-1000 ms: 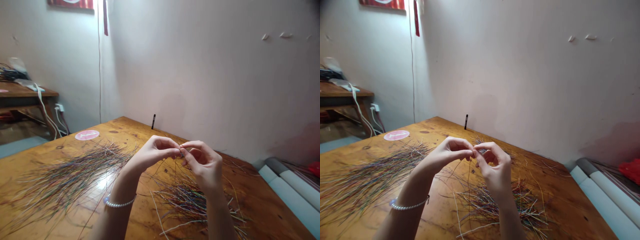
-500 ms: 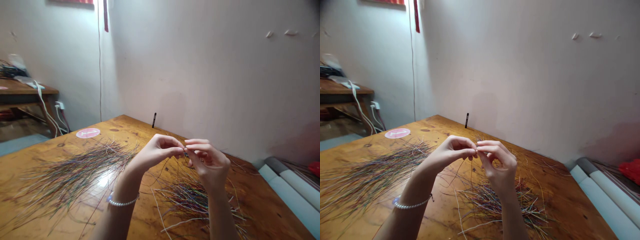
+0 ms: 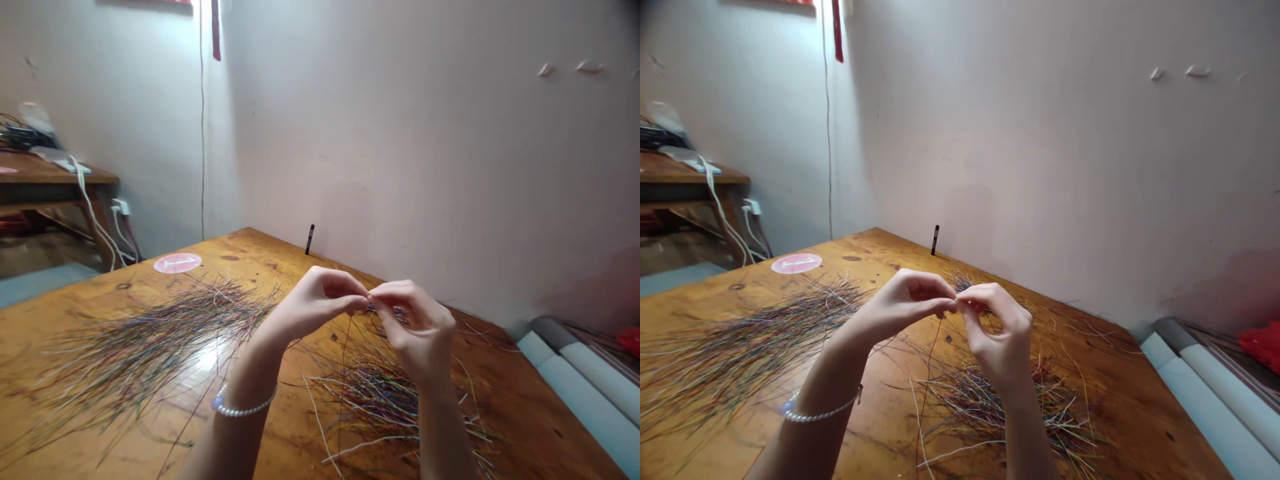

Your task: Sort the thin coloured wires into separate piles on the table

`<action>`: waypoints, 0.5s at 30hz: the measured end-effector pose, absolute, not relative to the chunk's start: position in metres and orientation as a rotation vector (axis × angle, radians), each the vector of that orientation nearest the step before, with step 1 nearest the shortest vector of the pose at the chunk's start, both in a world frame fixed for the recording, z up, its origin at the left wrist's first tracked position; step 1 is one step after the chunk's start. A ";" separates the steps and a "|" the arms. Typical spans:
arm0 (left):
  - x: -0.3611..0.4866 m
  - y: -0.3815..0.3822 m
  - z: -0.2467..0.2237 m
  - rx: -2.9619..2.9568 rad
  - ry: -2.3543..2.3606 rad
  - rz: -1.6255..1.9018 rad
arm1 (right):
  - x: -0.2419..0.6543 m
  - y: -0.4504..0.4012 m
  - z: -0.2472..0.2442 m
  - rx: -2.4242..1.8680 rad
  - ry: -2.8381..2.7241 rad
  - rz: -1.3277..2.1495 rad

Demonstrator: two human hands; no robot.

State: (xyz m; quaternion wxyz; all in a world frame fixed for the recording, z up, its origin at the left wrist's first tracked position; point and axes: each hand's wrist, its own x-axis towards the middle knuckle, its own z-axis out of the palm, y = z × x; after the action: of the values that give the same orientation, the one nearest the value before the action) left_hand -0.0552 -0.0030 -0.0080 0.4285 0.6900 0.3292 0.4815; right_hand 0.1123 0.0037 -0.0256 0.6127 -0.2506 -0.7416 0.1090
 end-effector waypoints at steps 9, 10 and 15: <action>-0.047 -0.004 -0.011 1.797 0.946 1.382 | 0.107 0.010 -0.028 -0.751 -1.515 0.555; -0.047 -0.004 -0.011 1.786 0.953 1.394 | 0.106 0.010 -0.028 -0.743 -1.499 0.564; -0.047 -0.005 -0.009 1.774 0.949 1.450 | 0.103 0.010 -0.028 -0.693 -1.430 0.638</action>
State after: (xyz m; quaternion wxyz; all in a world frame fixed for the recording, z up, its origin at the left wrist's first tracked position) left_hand -0.0470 -0.0054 -0.0086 0.3248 0.6766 0.3618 0.5531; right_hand 0.1033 0.0104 -0.0280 0.6552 -0.3058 -0.6309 0.2814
